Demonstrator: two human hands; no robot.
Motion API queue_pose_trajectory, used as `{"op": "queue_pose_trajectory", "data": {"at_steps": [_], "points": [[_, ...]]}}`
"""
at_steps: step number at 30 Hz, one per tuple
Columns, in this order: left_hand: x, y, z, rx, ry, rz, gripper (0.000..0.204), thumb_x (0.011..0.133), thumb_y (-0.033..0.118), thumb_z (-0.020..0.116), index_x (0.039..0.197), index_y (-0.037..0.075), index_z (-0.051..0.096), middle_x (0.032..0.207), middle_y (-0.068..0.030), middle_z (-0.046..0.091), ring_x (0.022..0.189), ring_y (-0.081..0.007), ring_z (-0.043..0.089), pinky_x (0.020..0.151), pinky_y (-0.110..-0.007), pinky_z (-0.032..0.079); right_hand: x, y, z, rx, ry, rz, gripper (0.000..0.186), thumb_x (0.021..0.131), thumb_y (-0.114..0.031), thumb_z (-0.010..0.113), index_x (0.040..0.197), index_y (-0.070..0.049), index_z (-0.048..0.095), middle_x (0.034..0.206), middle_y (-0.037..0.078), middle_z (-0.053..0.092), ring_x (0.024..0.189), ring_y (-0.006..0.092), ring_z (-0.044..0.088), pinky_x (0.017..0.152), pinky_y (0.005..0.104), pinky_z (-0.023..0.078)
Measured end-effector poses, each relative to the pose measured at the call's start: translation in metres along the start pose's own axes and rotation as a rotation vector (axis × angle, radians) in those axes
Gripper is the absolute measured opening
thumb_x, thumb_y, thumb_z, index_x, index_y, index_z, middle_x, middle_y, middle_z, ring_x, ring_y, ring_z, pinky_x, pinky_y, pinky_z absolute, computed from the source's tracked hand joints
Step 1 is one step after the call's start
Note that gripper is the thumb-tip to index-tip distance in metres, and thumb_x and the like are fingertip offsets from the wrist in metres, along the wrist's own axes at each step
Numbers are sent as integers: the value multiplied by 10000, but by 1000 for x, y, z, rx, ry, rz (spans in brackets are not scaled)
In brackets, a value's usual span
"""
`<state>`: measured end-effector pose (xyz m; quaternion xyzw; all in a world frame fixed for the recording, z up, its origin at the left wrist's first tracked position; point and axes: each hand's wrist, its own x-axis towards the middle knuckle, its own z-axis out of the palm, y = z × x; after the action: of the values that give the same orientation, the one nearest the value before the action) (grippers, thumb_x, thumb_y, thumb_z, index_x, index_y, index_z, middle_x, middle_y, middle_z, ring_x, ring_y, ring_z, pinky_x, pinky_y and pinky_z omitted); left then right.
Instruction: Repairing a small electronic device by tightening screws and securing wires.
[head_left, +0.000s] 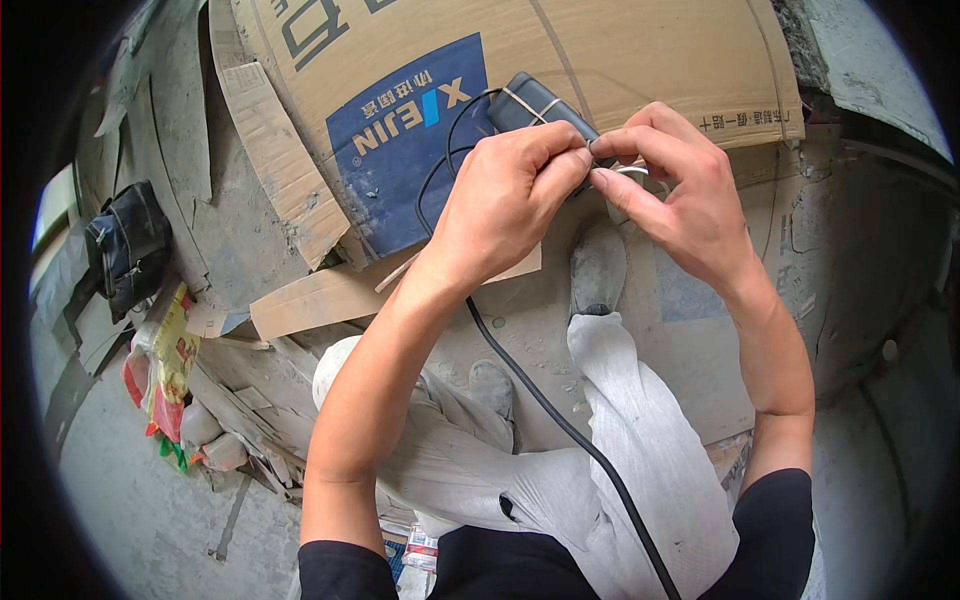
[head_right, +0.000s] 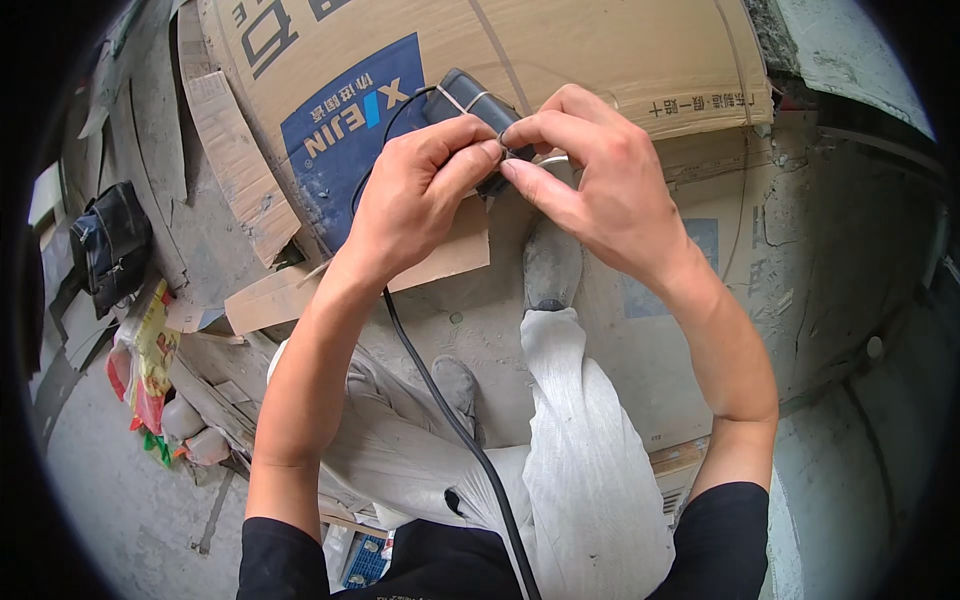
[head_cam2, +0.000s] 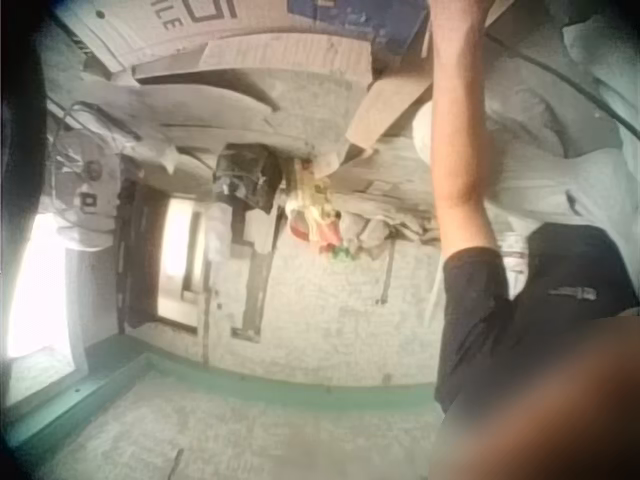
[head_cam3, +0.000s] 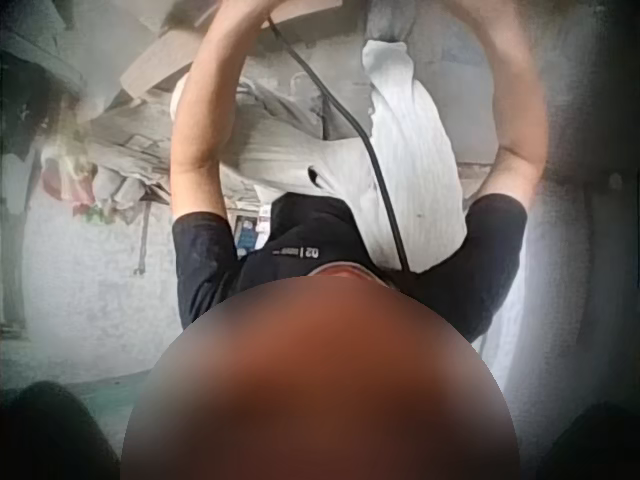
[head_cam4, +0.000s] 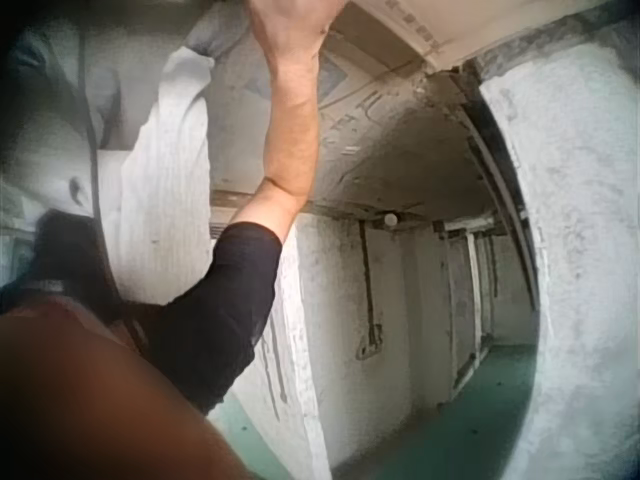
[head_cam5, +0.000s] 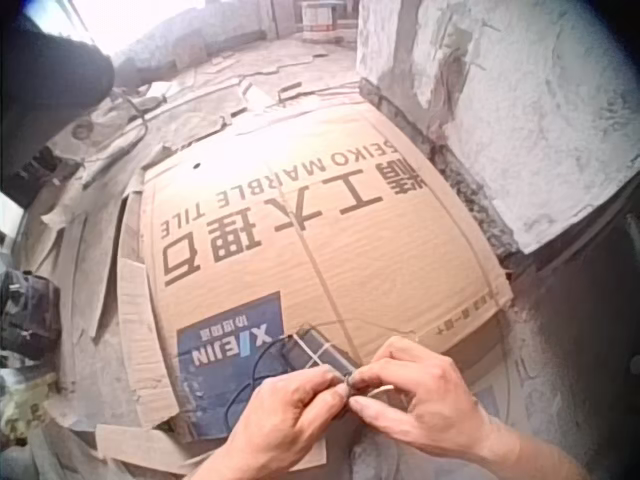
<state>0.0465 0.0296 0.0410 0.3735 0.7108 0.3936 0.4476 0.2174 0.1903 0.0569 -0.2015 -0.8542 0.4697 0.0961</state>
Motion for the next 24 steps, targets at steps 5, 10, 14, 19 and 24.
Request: {"op": "queue_pose_trajectory", "data": {"at_steps": [5,10,14,19,24], "points": [[1,0,-2,-5,5,95,212,1157,182,695,1171,-21,756,893,-101,697,829,-164,639,788,-345,545,7,1,-5,171,-127,307,192,991,-147,878,1133,-18,865,1018,59,735,871,151,706,772,323,554],[1,-1,-3,91,-1,155,203,1141,168,704,1167,-30,740,945,-175,727,835,-291,688,806,-392,565,11,5,-7,199,-143,268,169,991,-155,840,1059,-2,820,974,45,683,819,139,644,744,323,524],[0,3,0,109,25,171,203,1132,166,709,1150,-36,723,973,-216,729,842,-373,689,807,-419,572,17,2,-7,132,-111,174,147,959,-116,758,980,22,712,958,50,638,807,143,625,743,330,515],[6,3,4,73,58,174,209,1132,179,716,1143,-29,729,943,-188,721,816,-320,681,794,-410,562,18,4,-14,114,-147,199,117,948,-74,697,994,20,645,959,61,642,820,147,623,763,335,527],[8,7,0,-7,30,103,237,1156,216,714,1164,-17,754,885,-101,699,803,-165,639,765,-345,531,18,16,-28,568,-75,275,102,1031,-11,664,1125,-13,623,1027,27,731,935,70,647,841,257,535]]}}
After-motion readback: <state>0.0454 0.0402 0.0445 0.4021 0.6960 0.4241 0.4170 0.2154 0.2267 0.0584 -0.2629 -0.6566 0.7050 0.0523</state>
